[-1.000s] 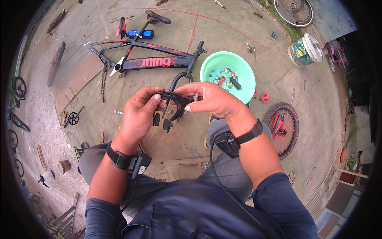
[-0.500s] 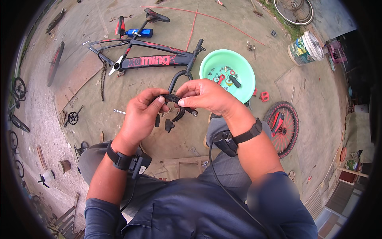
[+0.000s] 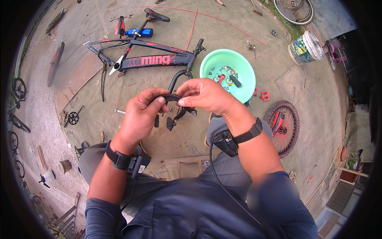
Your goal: The person assembles a bicycle brake caliper by hand, picking small parts from a green basin and attaching them to a metal caliper body. They thread a wire through the assembly and attach a rubber brake cable housing, then connect the housing to the caliper.
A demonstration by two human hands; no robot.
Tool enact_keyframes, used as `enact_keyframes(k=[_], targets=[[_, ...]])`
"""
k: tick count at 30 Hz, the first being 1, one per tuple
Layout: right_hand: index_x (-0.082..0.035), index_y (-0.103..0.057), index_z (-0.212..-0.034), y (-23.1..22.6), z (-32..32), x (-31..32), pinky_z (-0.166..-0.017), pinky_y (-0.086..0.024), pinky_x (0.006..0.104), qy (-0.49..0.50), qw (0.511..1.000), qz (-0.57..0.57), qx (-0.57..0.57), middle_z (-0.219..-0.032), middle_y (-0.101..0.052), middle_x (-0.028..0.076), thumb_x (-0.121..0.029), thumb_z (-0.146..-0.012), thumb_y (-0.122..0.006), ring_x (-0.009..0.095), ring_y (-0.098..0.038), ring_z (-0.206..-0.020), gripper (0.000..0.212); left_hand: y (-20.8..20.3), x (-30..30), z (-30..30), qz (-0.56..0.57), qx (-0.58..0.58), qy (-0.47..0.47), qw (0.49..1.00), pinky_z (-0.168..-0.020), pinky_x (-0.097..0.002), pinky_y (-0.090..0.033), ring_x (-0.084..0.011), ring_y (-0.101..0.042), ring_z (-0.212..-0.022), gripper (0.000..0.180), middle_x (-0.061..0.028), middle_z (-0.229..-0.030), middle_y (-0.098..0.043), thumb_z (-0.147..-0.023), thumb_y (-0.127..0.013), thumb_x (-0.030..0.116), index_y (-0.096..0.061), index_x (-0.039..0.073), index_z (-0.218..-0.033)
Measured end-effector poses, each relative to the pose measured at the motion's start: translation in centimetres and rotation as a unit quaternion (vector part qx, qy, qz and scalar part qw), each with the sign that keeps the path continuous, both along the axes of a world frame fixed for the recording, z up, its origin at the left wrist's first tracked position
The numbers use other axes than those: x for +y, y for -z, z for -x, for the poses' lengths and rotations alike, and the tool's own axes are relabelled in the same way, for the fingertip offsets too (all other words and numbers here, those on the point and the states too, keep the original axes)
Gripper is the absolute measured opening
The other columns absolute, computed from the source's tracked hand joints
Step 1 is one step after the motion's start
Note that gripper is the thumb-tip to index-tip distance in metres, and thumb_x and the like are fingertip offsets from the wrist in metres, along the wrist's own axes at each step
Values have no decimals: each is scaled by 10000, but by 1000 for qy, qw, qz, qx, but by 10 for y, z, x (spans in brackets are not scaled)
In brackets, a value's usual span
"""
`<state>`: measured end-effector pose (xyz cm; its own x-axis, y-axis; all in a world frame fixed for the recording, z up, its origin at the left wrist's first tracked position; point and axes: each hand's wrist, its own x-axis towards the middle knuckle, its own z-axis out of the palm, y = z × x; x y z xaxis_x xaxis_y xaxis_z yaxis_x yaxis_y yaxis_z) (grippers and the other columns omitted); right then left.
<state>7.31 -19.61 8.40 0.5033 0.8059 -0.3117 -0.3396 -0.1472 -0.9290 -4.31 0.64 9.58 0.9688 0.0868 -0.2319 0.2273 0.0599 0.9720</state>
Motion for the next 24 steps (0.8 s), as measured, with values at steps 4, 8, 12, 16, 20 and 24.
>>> enact_keyframes(k=[4,8,12,16,20,24], targets=[[18,-664,-1094,0,0,1,-710,-507,245,5,1000,6,0,-911,-726,86,-73,-866,-743,115,-668,-821,258,0,1,0,8,-4,4,1000,-751,-231,-509,-84,-639,-810,211,-31,-944,-678,-1000,-568,43,-638,-29,-1186],[39,-668,-1117,1,-1,0,-739,-534,264,-2,1000,23,5,-961,-719,86,-116,-857,-765,117,-663,-856,317,0,1,0,6,-1,5,1000,-751,-232,-511,-87,-641,-808,215,-32,-945,-678,-1000,-570,45,-636,-31,-1189],[38,-672,-1113,1,-2,-1,-719,-529,262,1,1000,17,6,-947,-719,83,-113,-856,-763,115,-659,-840,312,-1,1,-1,-3,10,6,1000,-756,-244,-519,-96,-644,-815,218,-49,-969,-682,-998,-562,41,-631,-43,-1187],[38,-680,-1077,1,-1,1,-693,-520,249,14,1000,21,-13,-909,-723,81,-76,-862,-746,109,-663,-800,252,-1,1,-3,-1,15,0,1000,-761,-253,-523,-103,-646,-823,227,-61,-983,-689,-994,-563,47,-627,-53,-1187],[38,-685,-1065,1,0,1,-699,-523,242,26,999,16,-35,-896,-726,76,-59,-866,-738,101,-669,-800,227,1,3,-4,-12,19,21,1000,-754,-257,-523,-103,-640,-825,230,-59,-983,-692,-990,-574,61,-629,-51,-1183],[43,-687,-1077,1,0,0,-748,-522,269,9,999,16,-26,-923,-718,74,-103,-853,-754,119,-659,-848,276,1,5,-5,-23,39,52,998,-736,-255,-518,-98,-630,-816,214,-46,-952,-695,-988,-599,87,-647,-42,-1152]])
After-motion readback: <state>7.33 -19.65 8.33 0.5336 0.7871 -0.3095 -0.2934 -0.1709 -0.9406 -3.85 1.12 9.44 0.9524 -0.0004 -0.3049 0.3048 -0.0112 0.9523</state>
